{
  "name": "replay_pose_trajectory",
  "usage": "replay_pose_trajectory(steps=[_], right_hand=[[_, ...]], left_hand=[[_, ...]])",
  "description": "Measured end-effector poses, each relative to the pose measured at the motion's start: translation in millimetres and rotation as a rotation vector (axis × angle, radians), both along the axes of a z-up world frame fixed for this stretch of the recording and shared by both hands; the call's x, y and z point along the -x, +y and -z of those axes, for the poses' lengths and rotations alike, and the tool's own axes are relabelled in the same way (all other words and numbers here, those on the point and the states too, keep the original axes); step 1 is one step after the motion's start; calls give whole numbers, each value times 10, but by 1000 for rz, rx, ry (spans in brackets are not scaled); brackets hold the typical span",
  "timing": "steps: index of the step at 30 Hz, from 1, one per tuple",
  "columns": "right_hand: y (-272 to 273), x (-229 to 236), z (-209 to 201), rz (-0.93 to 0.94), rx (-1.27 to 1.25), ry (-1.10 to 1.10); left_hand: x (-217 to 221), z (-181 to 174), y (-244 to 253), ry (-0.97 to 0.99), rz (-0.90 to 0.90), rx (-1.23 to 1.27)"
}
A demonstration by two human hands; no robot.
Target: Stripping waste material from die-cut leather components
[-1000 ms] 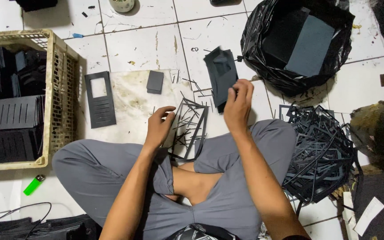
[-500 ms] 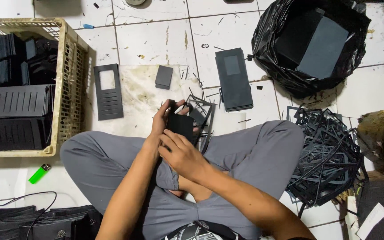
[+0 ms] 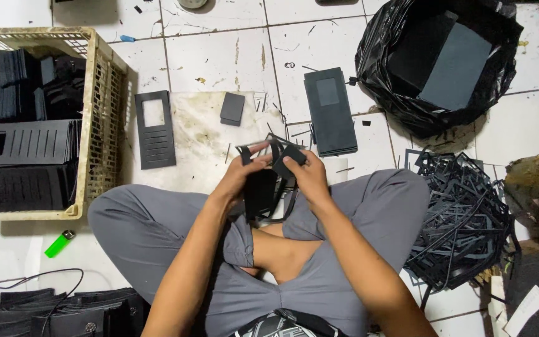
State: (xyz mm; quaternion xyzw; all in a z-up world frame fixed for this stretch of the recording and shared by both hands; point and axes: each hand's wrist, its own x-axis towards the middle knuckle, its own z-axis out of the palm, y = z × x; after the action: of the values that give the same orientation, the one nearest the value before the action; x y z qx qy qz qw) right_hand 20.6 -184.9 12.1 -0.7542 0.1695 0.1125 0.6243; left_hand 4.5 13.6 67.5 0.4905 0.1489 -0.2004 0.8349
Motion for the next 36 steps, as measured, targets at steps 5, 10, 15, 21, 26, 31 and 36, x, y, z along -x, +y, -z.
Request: replay_pose_trajectory(steps=[5, 10, 15, 21, 26, 31, 36], right_hand=[[52, 39, -297, 84, 350, -208], [343, 19, -577, 398, 322, -332], [491, -241, -725, 49, 312, -648], [1069, -896, -811, -351, 430, -1044], [882, -901, -240, -564, 564, -919], [489, -616, -277, -368, 495, -570], [42, -438, -251, -315, 73, -114]], left_hand=[[21, 340, -21, 93, 4, -125], [2, 495, 46, 190, -132, -156], [-51, 480, -33, 177, -123, -297], [-129, 609, 27, 294, -147, -220], [-160, 166, 45, 385, -211, -268], [-175, 545, 66, 251, -264, -304], [-99, 236, -19, 115, -114, 18]])
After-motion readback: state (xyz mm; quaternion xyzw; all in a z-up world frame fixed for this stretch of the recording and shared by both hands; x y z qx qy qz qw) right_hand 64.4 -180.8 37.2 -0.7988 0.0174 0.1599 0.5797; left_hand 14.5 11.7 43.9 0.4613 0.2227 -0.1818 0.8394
